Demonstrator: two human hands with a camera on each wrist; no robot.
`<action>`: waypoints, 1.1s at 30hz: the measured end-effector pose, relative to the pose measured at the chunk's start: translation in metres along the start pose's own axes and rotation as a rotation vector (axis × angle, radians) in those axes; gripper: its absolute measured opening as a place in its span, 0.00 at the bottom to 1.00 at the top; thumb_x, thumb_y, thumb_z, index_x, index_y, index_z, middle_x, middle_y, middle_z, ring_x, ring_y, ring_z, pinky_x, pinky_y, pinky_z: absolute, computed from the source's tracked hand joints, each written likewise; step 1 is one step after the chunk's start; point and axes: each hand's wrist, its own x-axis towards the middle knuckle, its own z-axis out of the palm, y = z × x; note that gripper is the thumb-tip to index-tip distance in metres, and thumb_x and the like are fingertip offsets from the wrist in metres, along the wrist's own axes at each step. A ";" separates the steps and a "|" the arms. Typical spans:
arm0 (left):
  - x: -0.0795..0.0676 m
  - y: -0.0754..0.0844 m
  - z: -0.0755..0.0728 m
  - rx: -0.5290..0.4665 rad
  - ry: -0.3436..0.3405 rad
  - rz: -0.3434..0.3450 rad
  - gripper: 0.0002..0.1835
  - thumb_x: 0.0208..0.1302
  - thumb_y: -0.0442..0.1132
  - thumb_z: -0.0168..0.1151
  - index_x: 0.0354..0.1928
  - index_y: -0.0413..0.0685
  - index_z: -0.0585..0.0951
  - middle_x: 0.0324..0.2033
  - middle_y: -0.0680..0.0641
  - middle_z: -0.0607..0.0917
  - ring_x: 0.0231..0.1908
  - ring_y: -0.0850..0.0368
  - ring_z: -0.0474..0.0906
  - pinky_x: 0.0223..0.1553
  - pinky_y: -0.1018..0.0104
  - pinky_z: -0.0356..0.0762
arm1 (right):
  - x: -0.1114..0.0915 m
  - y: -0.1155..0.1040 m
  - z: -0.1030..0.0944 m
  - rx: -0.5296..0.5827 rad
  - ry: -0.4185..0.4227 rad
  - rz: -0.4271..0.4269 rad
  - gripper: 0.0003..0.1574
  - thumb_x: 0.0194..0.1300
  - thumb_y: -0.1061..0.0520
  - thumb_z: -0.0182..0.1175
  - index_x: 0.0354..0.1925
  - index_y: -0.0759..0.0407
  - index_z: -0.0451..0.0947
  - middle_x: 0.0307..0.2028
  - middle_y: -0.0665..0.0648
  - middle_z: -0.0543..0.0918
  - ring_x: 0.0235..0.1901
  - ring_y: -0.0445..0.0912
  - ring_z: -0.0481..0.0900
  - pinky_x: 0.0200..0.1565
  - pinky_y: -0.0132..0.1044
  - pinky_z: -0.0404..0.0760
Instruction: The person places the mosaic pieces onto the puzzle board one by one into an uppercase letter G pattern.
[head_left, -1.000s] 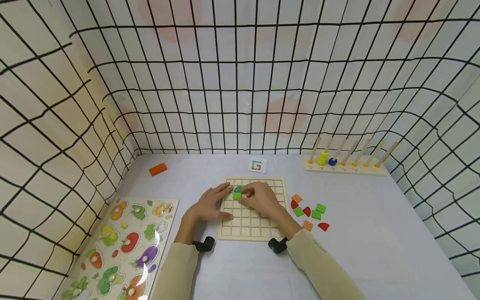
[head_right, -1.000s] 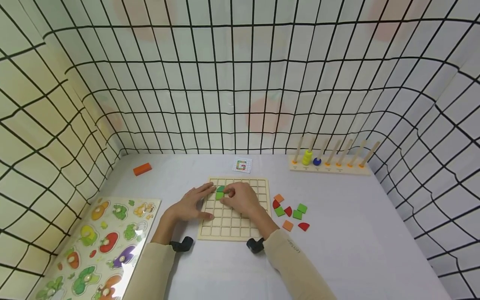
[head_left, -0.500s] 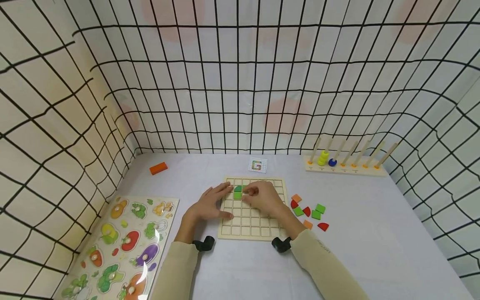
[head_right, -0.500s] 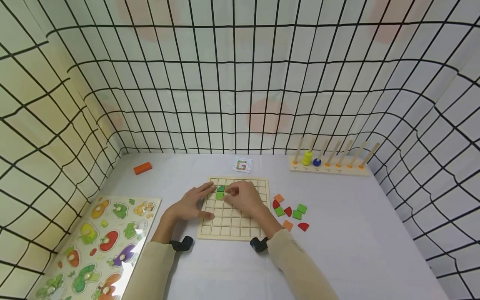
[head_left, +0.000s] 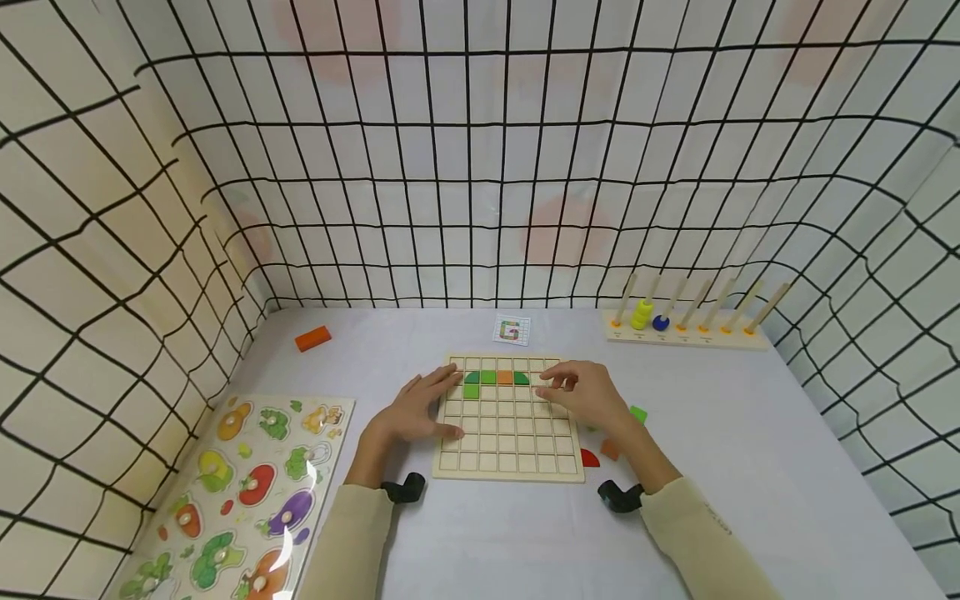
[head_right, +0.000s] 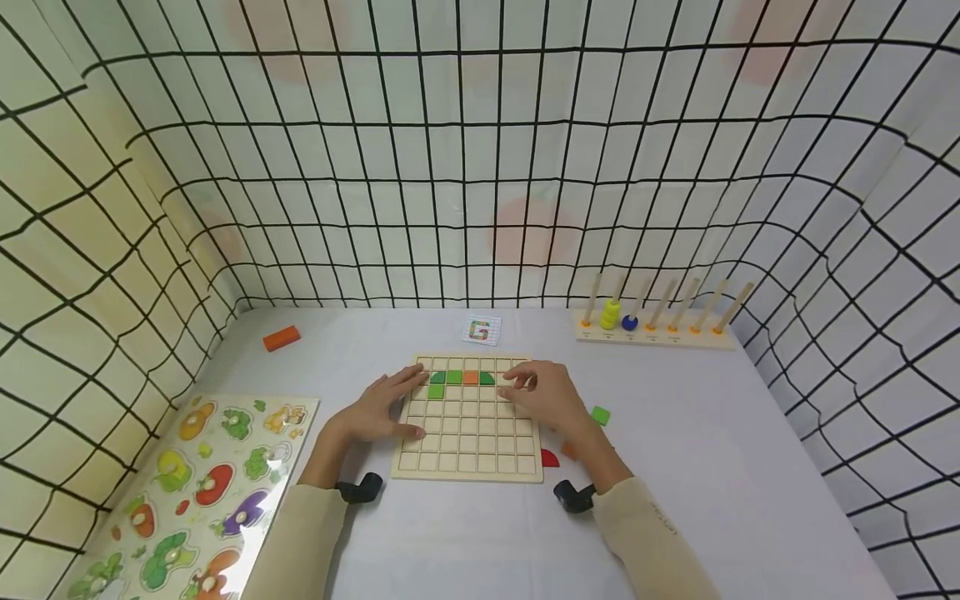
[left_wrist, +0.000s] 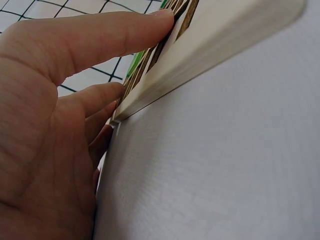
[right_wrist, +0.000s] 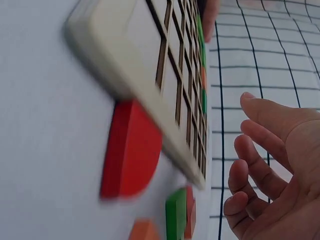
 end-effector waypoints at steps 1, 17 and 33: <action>0.000 0.000 0.000 0.001 0.000 0.000 0.54 0.54 0.57 0.73 0.81 0.54 0.59 0.82 0.50 0.54 0.82 0.46 0.47 0.82 0.43 0.40 | -0.003 0.004 -0.004 -0.008 0.002 0.010 0.20 0.63 0.46 0.73 0.51 0.52 0.89 0.35 0.51 0.84 0.32 0.46 0.74 0.30 0.33 0.72; -0.002 -0.006 0.001 0.011 0.006 -0.020 0.53 0.55 0.57 0.73 0.81 0.56 0.59 0.83 0.51 0.53 0.82 0.47 0.45 0.82 0.44 0.38 | -0.026 0.060 -0.043 -0.089 -0.001 0.054 0.16 0.67 0.54 0.69 0.53 0.52 0.87 0.41 0.54 0.84 0.38 0.48 0.75 0.37 0.36 0.76; -0.001 0.001 0.000 0.006 -0.013 -0.018 0.54 0.56 0.56 0.72 0.82 0.55 0.58 0.83 0.51 0.52 0.83 0.48 0.44 0.82 0.44 0.37 | -0.016 0.073 -0.042 -0.145 -0.088 0.067 0.21 0.67 0.56 0.68 0.58 0.53 0.85 0.48 0.56 0.84 0.42 0.50 0.72 0.42 0.37 0.75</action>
